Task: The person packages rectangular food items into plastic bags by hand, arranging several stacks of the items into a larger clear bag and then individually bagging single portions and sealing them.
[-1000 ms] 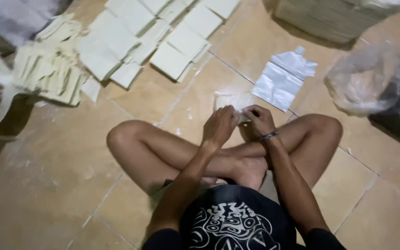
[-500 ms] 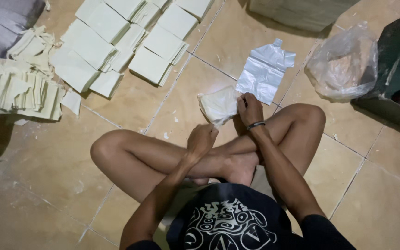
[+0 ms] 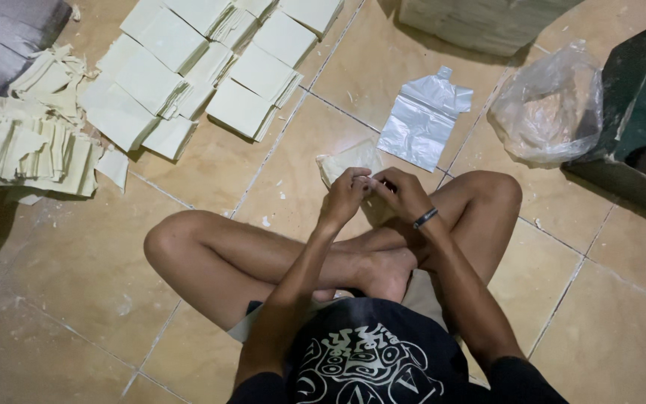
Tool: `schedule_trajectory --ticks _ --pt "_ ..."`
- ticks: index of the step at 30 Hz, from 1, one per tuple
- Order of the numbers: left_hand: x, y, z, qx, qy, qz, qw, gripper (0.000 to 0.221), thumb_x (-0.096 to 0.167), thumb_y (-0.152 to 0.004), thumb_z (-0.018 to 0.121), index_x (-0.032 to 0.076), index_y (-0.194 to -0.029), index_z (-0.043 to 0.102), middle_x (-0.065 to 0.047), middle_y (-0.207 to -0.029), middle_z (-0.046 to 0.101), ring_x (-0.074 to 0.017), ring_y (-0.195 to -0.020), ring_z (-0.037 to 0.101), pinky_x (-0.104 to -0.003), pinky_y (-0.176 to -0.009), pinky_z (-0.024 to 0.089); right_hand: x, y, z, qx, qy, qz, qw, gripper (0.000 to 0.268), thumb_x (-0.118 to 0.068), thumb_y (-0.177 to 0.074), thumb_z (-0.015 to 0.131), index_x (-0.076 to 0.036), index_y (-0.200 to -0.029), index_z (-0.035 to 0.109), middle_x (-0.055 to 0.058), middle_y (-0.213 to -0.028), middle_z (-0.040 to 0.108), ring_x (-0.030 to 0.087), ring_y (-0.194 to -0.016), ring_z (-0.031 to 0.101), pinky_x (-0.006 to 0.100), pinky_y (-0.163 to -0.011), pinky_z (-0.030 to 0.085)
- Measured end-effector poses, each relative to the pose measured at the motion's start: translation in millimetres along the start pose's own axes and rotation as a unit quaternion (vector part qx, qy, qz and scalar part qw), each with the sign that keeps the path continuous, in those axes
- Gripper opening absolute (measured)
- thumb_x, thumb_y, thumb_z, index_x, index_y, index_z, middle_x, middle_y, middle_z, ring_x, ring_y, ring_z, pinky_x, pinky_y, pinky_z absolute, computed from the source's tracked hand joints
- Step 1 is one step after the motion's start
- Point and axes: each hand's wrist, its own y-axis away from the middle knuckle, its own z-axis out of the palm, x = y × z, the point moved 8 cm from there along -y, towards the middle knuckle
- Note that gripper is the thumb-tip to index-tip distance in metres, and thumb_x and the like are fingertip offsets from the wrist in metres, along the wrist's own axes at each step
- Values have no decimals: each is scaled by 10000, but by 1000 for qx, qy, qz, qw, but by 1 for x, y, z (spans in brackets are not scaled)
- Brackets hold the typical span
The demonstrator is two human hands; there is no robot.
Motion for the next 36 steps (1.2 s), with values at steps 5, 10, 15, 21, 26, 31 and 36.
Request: schedule_trajectory --ticks 5,10,15,21,26,31,36 --pt "-18 -12 2 7 -34 -39 999 369 287 -777 432 227 -1135 501 -45 -933 642 -225 -900 617 -423 -855 431 -13 -24 5 -45 14 -20 999 153 -121 -858 543 18 -897 591 207 -808 607 369 -734 597 444 -641 488" --pt "-6 -2 1 -16 -1 -12 1000 329 334 -742 532 173 -1024 591 -62 -887 651 -238 -802 628 -390 -779 451 16 -33 15 -22 48 -24 998 151 -116 -829 566 -5 -927 593 174 -822 588 318 -708 582 424 -614 481" --pt "-16 -10 -4 0 47 -22 999 263 304 -788 511 146 -962 628 -40 -751 653 -159 -625 629 -285 -624 504 37 -17 14 -23 -12 58 998 351 -183 -796 575 -178 -1138 497 162 -971 562 330 -768 585 445 -684 484" --pt "4 8 -8 7 213 -22 977 198 152 -788 520 -7 -867 609 -69 -681 565 -93 -553 551 -193 -482 483 63 -15 18 5 -19 91 996 157 -227 -819 604 -98 -904 633 130 -833 612 315 -798 599 388 -712 486" --pt "-3 -5 -1 9 99 50 994 301 287 -872 474 15 -974 552 -183 -861 631 -253 -758 633 -324 -646 532 100 -2 30 20 -286 295 911 103 -76 -728 548 -18 -801 592 74 -540 496 164 -469 498 257 -464 410" --pt "8 6 -6 21 28 -20 999 345 379 -835 470 100 -1019 557 -135 -978 622 -320 -928 593 -432 -804 476 84 22 41 37 -408 363 837 166 -96 -769 478 -29 -885 576 38 -567 410 127 -481 422 222 -417 347" --pt "-13 -7 -3 35 46 -60 997 326 381 -808 502 134 -1000 593 -39 -780 665 -163 -747 657 -310 -747 501 64 15 24 69 -114 146 980 136 -74 -864 495 -47 -929 611 136 -843 568 262 -849 603 366 -750 488"
